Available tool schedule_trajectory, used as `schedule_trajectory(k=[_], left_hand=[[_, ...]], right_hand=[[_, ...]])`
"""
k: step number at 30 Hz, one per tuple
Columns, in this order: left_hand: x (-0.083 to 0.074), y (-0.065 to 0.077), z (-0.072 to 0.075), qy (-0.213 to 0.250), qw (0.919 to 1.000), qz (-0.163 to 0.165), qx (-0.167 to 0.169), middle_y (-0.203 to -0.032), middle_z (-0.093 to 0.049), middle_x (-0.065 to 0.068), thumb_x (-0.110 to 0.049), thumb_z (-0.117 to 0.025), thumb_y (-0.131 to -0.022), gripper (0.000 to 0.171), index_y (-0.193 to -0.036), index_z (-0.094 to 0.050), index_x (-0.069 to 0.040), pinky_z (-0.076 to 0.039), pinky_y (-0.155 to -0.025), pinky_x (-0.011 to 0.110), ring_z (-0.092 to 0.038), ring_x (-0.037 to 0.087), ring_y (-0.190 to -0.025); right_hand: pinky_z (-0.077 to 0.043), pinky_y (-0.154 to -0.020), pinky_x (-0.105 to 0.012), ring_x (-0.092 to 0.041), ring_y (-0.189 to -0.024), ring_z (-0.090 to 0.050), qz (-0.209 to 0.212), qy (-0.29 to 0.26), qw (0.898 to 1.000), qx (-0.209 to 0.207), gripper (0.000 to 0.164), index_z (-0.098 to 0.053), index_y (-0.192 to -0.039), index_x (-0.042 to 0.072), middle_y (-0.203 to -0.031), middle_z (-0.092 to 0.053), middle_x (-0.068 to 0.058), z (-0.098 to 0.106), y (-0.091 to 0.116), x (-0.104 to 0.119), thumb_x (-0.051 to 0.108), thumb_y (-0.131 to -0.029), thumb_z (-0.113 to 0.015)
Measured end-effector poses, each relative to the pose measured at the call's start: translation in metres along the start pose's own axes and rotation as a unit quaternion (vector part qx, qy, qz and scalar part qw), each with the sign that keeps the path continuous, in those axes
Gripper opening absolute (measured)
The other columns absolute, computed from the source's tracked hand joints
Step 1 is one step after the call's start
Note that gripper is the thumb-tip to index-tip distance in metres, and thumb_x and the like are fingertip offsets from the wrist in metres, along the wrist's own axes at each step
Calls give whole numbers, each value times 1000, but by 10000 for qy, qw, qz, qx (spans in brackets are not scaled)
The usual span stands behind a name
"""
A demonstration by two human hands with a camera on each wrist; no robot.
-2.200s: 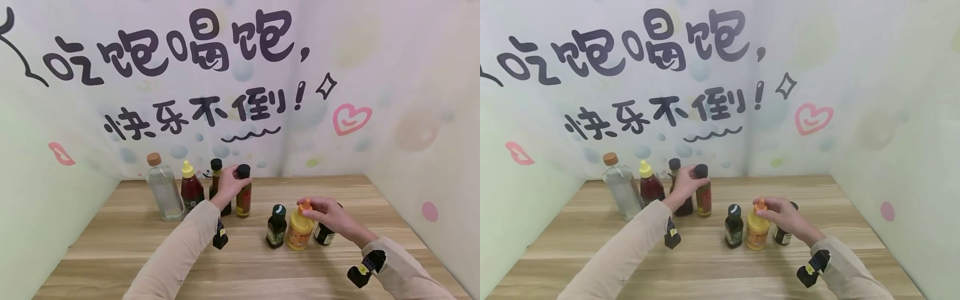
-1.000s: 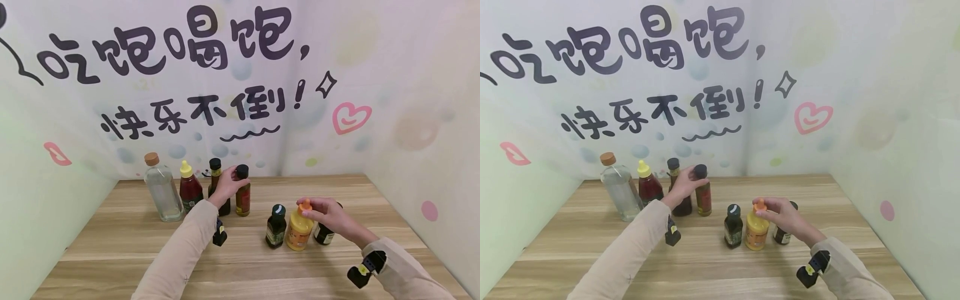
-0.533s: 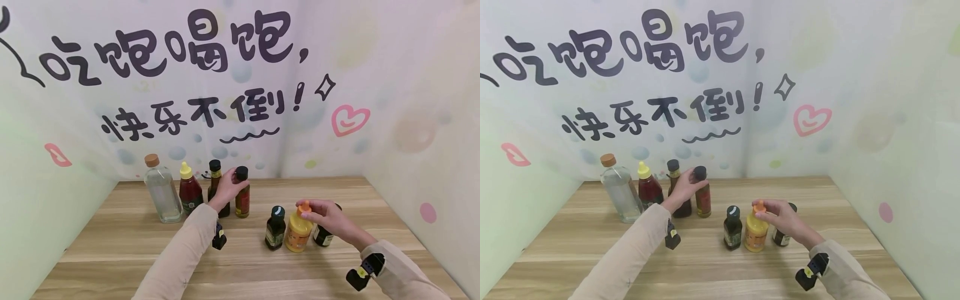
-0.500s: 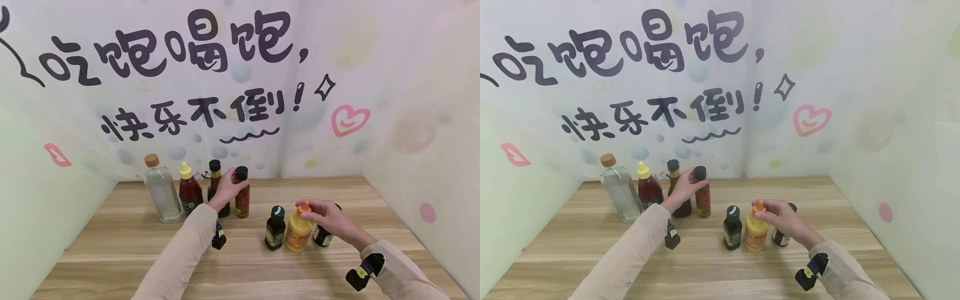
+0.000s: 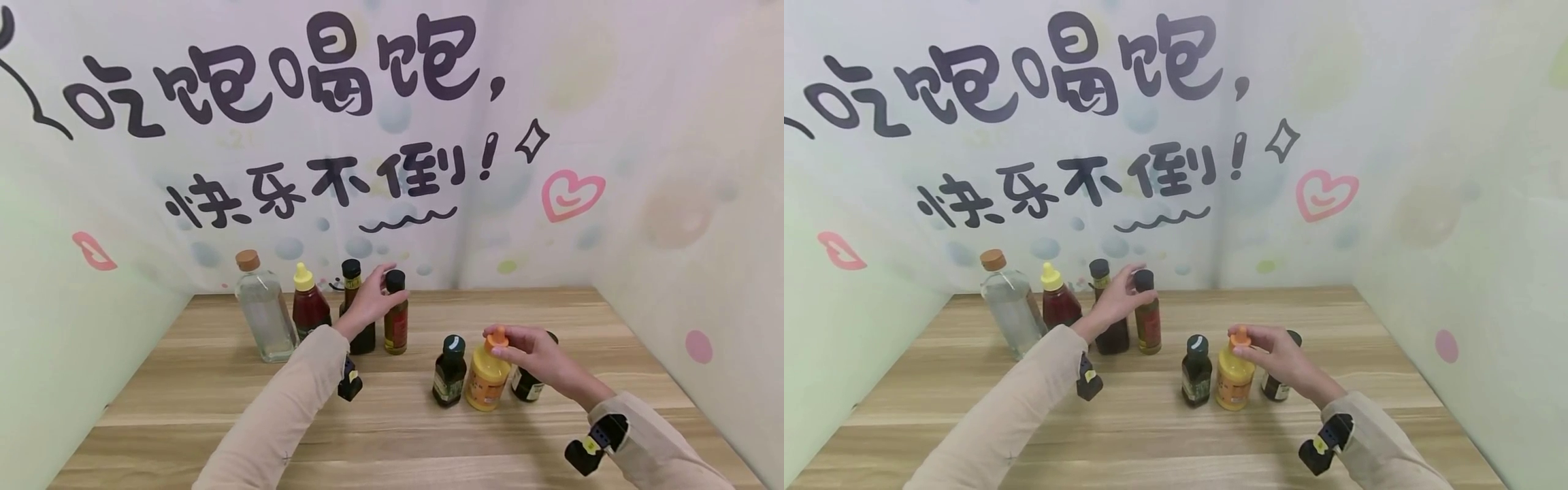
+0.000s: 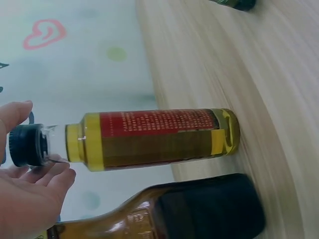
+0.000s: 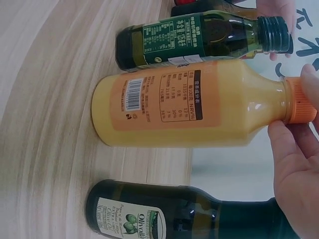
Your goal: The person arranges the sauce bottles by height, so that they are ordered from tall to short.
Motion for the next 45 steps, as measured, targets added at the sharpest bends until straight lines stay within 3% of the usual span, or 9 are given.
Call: schedule_trajectory(k=[6,17,22,27,34,38,45], left_hand=[[-13,5,5,-10,9997,-216,89,-138,-34,11,-21,-64,-81,65,-136,-32,-11,-31,-98,38,-34,27,-124],[-36,20,12,-499,9969,-604,-63,-141,-29,5,-26,-65,-80,68,-137,-31,-16,-28,-99,44,-26,21,-128],[-48,27,12,-400,9944,-965,-125,-140,-31,3,-24,-65,-80,67,-137,-32,-14,-26,-101,40,-28,18,-127],[-60,36,1,-186,9905,-1358,146,-140,-33,5,-19,-65,-81,64,-136,-32,-9,-27,-101,38,-30,19,-126],[-65,45,-20,130,9855,-1590,579,-137,-36,5,-20,-63,-82,61,-135,-33,-8,-27,-101,38,-33,19,-124],[-62,47,-31,256,9851,-1549,706,-136,-38,5,-19,-64,-82,60,-134,-35,-8,-29,-100,36,-36,18,-123],[-49,49,-55,385,9872,-1157,1026,-134,-41,4,-19,-65,-81,58,-133,-38,-12,-31,-99,34,-38,16,-121]], right_hand=[[-47,-78,-24,-7,-100,-54,-1,-7,10000,-28,39,-52,-119,1,-119,-52,-20,1,0,-1,20,-86,-59],[-47,-78,-24,-8,-100,-54,2,-14,10000,-26,38,-52,-119,2,-120,-51,-21,0,1,-2,20,-86,-58],[-46,-80,-24,-7,-102,-53,-9,2,10000,1,39,-52,-120,2,-121,-50,-21,-1,2,-2,20,-86,-58],[-46,-80,-24,-6,-102,-53,39,25,10000,-16,39,-52,-120,1,-120,-51,-21,0,2,-1,19,-86,-58],[-46,-80,-23,-2,-101,-53,142,6,9999,-37,41,-50,-120,-5,-120,-51,-21,0,1,0,17,-86,-58],[-45,-80,-23,-1,-101,-52,158,-3,9999,-38,41,-50,-120,-4,-120,-51,-21,-1,1,1,17,-86,-58],[-45,-81,-24,-3,-103,-51,81,-27,10000,-4,39,-51,-120,1,-121,-50,-21,-1,1,1,18,-86,-58]])
Point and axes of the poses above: each hand's wrist, its own y-axis away from the middle knuckle, its own z-axis out of the back of the hand, x = y × z, the point moved 8 cm from there along -y, towards the middle knuckle
